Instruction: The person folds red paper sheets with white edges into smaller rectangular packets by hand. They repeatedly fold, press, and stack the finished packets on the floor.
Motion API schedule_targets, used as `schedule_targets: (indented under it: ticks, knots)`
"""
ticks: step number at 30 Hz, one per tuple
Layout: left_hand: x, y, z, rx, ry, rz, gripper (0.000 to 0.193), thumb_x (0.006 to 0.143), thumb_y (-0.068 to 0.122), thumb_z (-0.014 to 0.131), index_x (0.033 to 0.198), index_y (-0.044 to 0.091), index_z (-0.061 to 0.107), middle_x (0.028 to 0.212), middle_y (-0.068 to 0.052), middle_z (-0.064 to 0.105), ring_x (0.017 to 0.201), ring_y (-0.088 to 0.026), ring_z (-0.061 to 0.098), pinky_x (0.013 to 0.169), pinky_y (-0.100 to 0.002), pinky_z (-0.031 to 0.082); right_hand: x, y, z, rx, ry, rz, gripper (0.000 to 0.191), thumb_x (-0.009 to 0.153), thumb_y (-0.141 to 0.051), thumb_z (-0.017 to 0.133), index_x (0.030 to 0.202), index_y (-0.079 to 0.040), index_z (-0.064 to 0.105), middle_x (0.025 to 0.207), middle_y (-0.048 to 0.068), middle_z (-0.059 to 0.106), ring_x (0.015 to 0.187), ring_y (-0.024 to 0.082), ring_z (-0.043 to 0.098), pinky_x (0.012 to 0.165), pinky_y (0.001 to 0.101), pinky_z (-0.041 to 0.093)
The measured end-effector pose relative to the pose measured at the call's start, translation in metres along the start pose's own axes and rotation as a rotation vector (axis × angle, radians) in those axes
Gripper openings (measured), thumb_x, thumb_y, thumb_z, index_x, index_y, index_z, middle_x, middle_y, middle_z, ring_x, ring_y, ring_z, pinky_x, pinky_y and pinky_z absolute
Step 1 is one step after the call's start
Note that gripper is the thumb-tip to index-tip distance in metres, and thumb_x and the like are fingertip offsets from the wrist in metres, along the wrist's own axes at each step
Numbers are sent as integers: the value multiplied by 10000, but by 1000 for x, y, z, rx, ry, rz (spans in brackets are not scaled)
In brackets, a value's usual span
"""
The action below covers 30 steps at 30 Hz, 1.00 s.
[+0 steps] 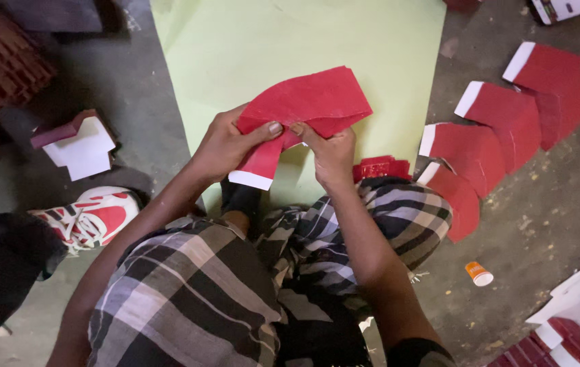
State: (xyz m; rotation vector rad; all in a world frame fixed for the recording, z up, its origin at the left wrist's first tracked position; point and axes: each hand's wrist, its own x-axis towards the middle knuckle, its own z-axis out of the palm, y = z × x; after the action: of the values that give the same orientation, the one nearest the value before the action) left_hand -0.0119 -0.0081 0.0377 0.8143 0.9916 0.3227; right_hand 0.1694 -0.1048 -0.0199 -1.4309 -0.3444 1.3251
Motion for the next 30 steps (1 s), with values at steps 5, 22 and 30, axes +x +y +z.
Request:
schedule_targets:
  ticks: [5,22,30]
  knots:
    - [0,1,-2,40,1,-6,390,979,184,714,1315,-8,665,1066,-46,763,877,-56,675,767,-244,575,-1,3,-3,-63,-26,-36,172,899,34,777,1062,42,723,1023,96,774,917,144,743,852,282,611]
    - [3,17,-14,273,42,-40,404,967,273,716,1277,15,698,943,-44,768,750,-64,661,661,-253,556,11,-17,-12,-208,33,-138,175,1015,-115,728,1089,44,726,985,57,752,872,101,691,789,268,567]
    - [6,12,-13,229,23,-22,415,968,258,718,1305,19,686,967,-33,773,787,-52,678,695,-249,578,11,-28,-18,-158,-3,-133,267,1056,-206,677,1170,34,699,988,54,733,817,107,681,745,281,571]
